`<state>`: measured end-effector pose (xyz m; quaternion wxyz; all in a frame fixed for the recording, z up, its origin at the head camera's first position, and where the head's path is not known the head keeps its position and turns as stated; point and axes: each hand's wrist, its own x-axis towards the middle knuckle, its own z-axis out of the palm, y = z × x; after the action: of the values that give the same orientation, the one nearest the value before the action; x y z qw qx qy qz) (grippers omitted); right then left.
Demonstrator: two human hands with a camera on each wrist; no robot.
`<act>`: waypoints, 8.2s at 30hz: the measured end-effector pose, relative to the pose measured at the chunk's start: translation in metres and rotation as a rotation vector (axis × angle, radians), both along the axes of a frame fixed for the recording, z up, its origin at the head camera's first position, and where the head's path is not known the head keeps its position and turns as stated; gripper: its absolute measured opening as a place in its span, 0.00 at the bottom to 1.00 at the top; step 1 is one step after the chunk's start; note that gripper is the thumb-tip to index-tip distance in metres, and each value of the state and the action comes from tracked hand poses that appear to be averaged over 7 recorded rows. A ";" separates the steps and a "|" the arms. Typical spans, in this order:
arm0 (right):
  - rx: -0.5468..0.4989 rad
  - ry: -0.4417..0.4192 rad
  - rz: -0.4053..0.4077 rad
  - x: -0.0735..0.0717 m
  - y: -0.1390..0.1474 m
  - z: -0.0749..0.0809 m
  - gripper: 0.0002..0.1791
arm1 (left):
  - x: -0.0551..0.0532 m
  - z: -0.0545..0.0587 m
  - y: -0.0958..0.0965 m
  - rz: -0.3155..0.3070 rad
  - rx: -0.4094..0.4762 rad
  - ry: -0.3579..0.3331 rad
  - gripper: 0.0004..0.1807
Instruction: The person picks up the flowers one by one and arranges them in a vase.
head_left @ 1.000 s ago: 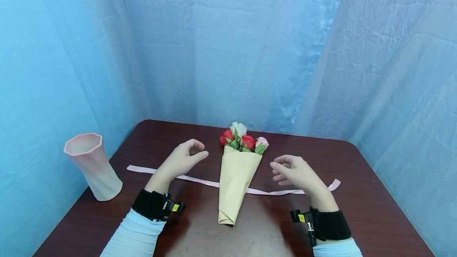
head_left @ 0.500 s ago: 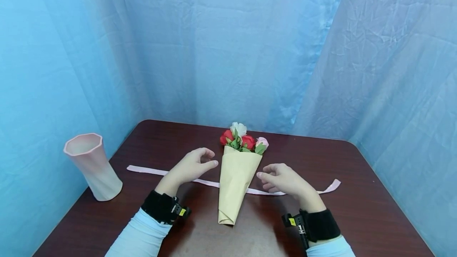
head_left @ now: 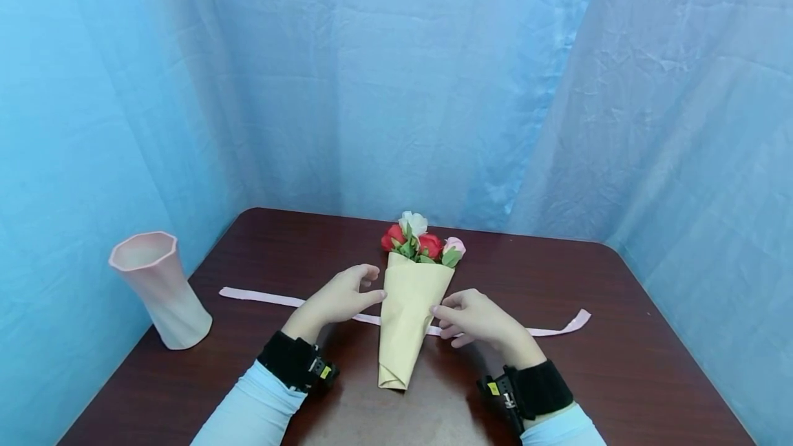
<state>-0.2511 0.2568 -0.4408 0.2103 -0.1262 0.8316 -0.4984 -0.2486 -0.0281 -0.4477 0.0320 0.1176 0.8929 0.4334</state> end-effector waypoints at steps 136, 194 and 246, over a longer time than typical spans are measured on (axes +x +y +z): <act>-0.021 -0.122 0.057 0.006 -0.013 -0.016 0.17 | -0.042 0.048 0.034 -0.170 -0.337 0.050 0.31; -0.012 -0.099 0.058 0.002 -0.008 -0.020 0.17 | -0.041 0.021 -0.019 -0.027 -0.259 0.014 0.14; -0.045 0.007 -0.076 -0.001 0.009 -0.005 0.24 | -0.014 0.000 -0.024 -0.038 0.178 -0.018 0.16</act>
<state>-0.2519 0.2663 -0.4462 0.1853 -0.1011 0.8252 -0.5240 -0.2626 -0.0523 -0.4475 0.0376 0.1333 0.8481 0.5115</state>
